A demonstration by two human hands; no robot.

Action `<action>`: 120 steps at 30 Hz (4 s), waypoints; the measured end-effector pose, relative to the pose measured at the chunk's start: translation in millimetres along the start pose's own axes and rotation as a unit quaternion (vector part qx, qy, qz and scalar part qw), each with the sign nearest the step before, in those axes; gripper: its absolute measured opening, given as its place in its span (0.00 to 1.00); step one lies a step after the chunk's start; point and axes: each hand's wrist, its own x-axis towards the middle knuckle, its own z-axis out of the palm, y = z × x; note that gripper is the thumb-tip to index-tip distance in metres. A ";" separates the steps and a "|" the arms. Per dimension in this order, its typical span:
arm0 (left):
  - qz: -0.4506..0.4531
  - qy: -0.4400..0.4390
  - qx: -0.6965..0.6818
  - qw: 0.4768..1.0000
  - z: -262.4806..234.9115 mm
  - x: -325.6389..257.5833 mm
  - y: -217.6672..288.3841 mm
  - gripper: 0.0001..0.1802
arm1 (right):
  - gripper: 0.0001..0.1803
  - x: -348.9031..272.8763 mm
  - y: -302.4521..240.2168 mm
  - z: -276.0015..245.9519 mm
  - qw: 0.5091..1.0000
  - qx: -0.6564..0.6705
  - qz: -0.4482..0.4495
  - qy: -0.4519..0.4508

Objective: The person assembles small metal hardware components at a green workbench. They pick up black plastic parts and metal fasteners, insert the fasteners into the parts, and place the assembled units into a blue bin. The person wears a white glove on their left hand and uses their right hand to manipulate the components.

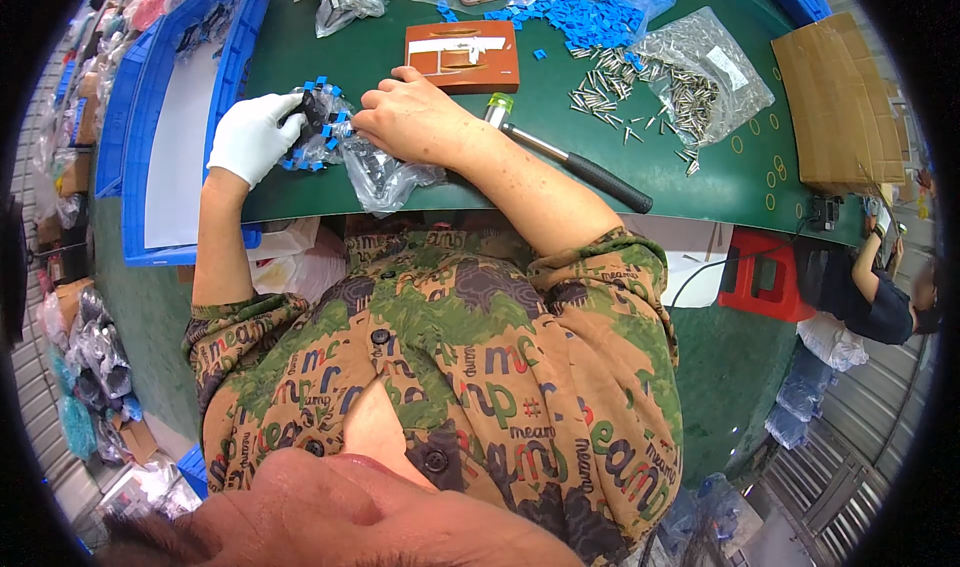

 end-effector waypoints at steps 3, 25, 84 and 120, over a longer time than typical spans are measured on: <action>0.021 0.005 0.009 1.000 -0.8 1.3 -1.3 0.14 | 0.07 0.6 1.3 0.8 1.000 -0.007 0.000 -0.001; 0.069 0.042 0.001 0.997 2.3 1.4 -7.4 0.12 | 0.08 0.4 0.1 0.0 1.000 -0.013 0.000 -0.004; 0.137 0.092 -0.043 0.985 8.6 4.6 -20.2 0.15 | 0.07 1.0 -2.3 -3.4 1.000 -0.013 -0.003 -0.005; 0.053 -0.013 0.018 0.998 -1.9 2.2 -10.3 0.14 | 0.07 0.4 -1.1 -2.8 1.000 -0.012 -0.005 0.000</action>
